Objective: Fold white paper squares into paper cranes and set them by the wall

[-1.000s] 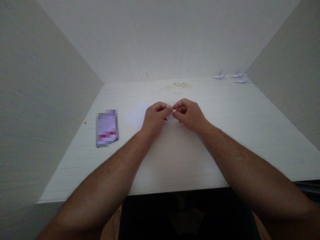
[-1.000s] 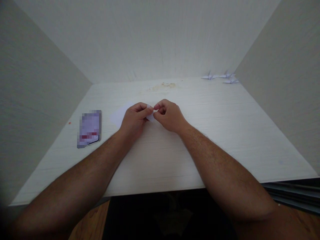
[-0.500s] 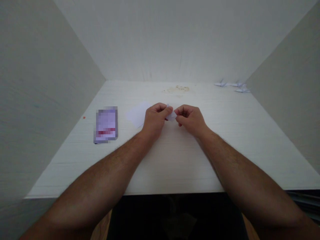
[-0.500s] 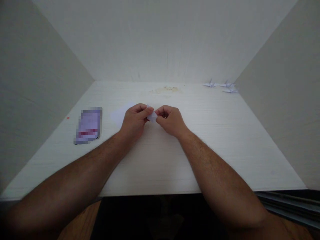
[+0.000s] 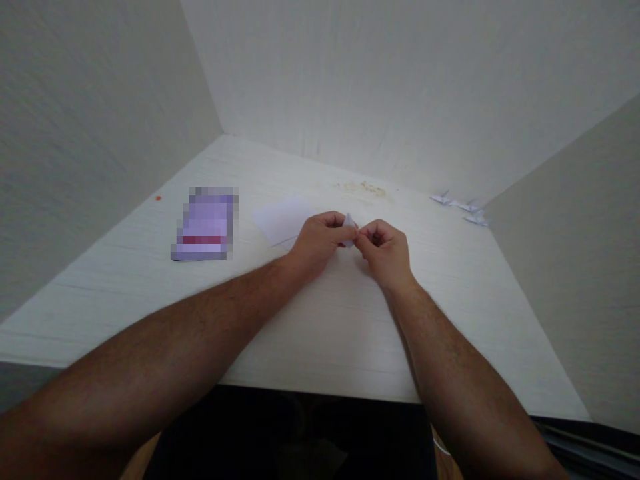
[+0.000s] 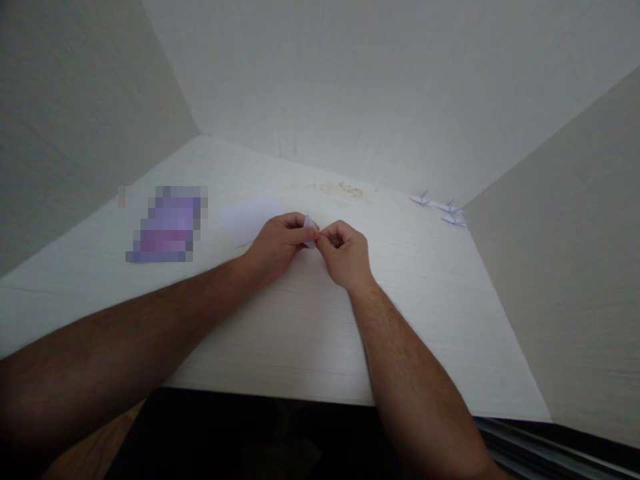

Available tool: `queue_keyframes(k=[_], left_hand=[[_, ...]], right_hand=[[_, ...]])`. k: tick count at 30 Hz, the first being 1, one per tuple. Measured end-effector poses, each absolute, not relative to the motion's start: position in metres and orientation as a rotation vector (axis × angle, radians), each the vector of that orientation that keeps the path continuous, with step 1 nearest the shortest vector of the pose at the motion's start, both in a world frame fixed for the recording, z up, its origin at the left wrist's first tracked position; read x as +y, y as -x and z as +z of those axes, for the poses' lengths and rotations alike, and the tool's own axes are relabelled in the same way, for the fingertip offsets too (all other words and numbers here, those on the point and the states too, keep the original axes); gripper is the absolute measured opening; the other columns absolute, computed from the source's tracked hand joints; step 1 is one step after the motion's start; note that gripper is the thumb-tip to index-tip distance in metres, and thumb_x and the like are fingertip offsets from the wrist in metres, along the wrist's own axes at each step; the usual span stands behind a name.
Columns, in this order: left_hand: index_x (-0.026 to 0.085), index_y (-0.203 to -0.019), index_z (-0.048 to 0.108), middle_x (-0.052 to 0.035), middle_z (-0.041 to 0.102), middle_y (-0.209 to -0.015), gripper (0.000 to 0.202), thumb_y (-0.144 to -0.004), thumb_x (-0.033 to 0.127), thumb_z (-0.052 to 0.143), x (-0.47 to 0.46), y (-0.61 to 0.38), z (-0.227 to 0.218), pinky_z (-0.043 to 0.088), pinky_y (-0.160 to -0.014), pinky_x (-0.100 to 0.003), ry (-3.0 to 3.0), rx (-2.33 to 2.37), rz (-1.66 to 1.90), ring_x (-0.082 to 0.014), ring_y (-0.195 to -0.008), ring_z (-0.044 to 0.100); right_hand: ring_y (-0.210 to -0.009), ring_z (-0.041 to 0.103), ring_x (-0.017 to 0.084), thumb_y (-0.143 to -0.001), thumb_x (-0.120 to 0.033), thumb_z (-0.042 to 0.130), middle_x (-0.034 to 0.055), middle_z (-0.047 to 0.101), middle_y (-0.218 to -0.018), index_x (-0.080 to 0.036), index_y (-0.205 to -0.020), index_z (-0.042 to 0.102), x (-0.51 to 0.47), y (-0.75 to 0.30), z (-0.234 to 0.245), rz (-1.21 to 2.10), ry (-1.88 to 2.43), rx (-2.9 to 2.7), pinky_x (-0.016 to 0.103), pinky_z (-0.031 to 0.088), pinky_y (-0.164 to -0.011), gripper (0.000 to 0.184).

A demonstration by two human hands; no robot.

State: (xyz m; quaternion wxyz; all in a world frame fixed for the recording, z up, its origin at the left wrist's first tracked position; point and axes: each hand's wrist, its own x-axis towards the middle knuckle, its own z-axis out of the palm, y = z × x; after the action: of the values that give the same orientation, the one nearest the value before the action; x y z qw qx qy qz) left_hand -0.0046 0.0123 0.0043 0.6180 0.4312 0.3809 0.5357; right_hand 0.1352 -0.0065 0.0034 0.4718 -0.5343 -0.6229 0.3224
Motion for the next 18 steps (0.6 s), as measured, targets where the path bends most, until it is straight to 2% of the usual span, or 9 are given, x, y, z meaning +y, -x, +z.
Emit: queue_keyframes(k=[9, 13, 18], left_hand=[[0.015, -0.062, 0.061, 0.0017, 0.059, -0.067, 0.015, -0.06, 0.016, 0.076, 0.011, 0.003, 0.01, 0.042, -0.062, -0.023, -0.784, 0.716, 1.226, -0.0084, -0.064, 0.053], [0.016, -0.067, 0.061, 0.0025, 0.058, -0.07, 0.014, -0.062, 0.017, 0.075, 0.019, 0.01, 0.015, 0.043, -0.063, -0.022, -0.727, 0.72, 1.359, -0.0077, -0.065, 0.053], [0.018, -0.072, 0.063, 0.0004, 0.062, -0.076, 0.016, -0.068, 0.029, 0.073, 0.022, 0.013, 0.017, 0.045, -0.064, -0.024, -0.75, 0.74, 1.307, -0.0107, -0.069, 0.056]], right_hand=[[-0.054, 0.041, 0.009, -0.079, -0.03, 0.066, -0.0049, 0.052, -0.059, -0.021, -0.069, 0.055, -0.008, -0.135, 0.001, 0.774, 1.286, -1.555, 0.025, 0.033, -0.052, 0.017], [-0.051, 0.04, 0.008, -0.076, -0.026, 0.065, -0.0062, 0.05, -0.056, -0.021, -0.066, 0.055, -0.011, -0.134, 0.002, 0.738, 1.31, -1.593, 0.024, 0.03, -0.05, 0.016], [-0.049, 0.041, 0.008, -0.075, -0.027, 0.066, -0.0065, 0.051, -0.054, -0.02, -0.067, 0.056, -0.009, -0.134, 0.001, 0.76, 1.315, -1.447, 0.024, 0.03, -0.048, 0.015]])
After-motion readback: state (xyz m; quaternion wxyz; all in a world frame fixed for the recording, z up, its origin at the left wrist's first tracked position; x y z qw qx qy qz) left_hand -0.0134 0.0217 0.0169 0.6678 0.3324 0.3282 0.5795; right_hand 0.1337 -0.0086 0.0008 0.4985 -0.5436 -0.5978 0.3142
